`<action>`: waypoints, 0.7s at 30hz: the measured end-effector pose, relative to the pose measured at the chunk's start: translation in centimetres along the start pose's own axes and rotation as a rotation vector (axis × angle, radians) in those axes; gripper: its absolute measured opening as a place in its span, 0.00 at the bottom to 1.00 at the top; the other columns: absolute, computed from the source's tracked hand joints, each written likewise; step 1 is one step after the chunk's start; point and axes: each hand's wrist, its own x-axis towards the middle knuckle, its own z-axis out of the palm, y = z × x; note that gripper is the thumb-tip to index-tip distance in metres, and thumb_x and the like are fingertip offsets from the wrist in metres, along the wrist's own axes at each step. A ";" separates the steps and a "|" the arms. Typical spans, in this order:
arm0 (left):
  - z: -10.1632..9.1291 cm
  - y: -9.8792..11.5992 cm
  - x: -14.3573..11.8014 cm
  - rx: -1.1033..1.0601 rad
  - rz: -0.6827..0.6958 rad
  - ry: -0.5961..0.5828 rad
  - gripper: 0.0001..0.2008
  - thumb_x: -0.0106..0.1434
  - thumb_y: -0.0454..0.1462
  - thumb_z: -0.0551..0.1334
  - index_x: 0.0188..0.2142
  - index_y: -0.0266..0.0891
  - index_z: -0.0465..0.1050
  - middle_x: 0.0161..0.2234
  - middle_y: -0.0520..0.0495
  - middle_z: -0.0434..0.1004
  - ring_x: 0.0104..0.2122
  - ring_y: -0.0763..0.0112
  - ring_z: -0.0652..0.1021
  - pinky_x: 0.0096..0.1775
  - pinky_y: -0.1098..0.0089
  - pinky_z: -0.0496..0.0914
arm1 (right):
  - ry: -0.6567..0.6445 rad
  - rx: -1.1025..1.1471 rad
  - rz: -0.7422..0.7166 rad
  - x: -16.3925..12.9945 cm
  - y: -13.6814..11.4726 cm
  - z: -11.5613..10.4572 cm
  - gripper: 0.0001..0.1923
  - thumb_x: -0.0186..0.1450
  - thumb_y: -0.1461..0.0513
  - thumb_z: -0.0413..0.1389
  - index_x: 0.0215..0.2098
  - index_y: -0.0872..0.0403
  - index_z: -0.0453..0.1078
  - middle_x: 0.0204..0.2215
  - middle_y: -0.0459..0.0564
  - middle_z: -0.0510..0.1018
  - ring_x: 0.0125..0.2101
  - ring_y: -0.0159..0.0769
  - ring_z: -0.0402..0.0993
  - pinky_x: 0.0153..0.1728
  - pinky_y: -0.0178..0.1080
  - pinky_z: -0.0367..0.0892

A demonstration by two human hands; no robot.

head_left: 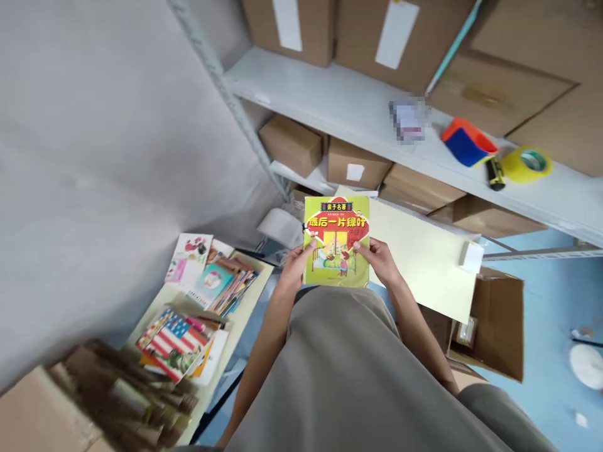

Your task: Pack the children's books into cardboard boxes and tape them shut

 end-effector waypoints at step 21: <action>13.7 -6.6 2.5 0.827 0.514 -0.402 0.34 0.72 0.56 0.72 0.70 0.44 0.80 0.72 0.35 0.80 0.73 0.46 0.78 0.72 0.49 0.75 | 0.365 -0.049 -0.151 -0.1 1.6 -9.6 0.30 0.70 0.33 0.64 0.42 0.50 0.81 0.43 0.55 0.91 0.47 0.53 0.88 0.51 0.50 0.83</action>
